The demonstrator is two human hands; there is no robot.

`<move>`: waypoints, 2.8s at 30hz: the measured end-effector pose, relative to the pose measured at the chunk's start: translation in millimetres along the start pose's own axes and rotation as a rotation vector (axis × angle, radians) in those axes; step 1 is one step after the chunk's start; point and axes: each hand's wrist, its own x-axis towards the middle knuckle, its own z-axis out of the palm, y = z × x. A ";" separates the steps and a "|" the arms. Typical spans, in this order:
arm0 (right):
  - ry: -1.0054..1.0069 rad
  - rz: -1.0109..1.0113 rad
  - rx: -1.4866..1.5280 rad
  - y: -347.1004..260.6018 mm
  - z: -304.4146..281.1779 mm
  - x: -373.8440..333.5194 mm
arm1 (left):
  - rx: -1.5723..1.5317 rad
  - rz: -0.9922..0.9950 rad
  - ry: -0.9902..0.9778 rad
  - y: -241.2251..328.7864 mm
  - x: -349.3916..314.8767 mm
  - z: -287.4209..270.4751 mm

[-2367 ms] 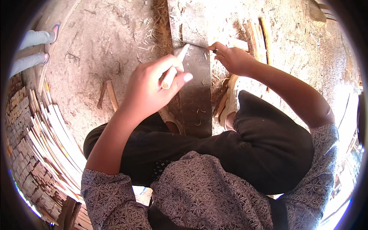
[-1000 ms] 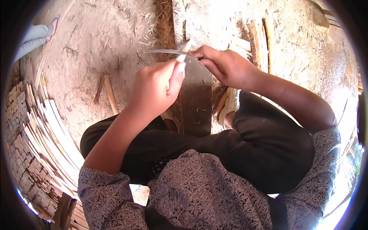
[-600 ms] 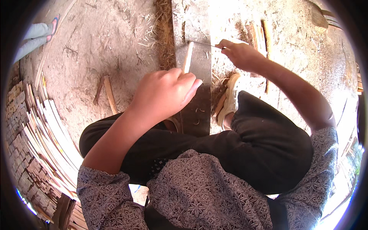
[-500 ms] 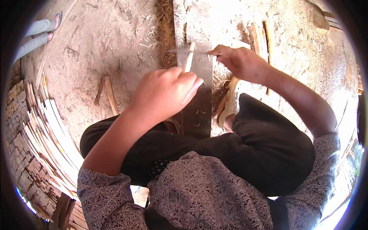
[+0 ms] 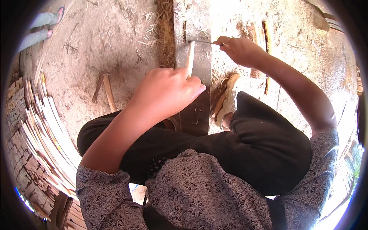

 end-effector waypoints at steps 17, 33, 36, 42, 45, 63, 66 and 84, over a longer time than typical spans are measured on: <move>-0.047 -0.040 -0.027 -3.5 5.9 -2.1 | -0.021 -0.032 0.038 -7.0 -4.3 -0.7; -0.043 0.109 0.149 -14.8 11.0 -4.8 | -1.197 -0.664 0.261 -22.5 0.8 0.1; -0.107 0.014 0.210 -46.6 -10.6 -7.1 | -1.260 -0.633 0.238 -24.0 -11.4 12.3; -0.080 0.104 0.136 -2.5 10.6 -5.5 | -1.323 -0.644 0.200 -20.5 -2.9 9.8; 0.007 -0.102 0.280 -55.2 -1.6 -11.6 | -1.340 -0.642 0.229 -22.0 -13.9 10.0; 0.074 -0.138 0.140 -45.2 7.6 -7.8 | -0.994 -0.562 0.186 -11.5 -9.9 5.6; -0.068 0.161 0.062 0.2 9.8 4.8 | -0.949 -0.551 0.145 -9.4 -2.5 4.6; -0.043 -0.031 0.060 -22.1 -0.6 -3.1 | -0.935 -0.554 0.387 -20.2 -5.6 15.6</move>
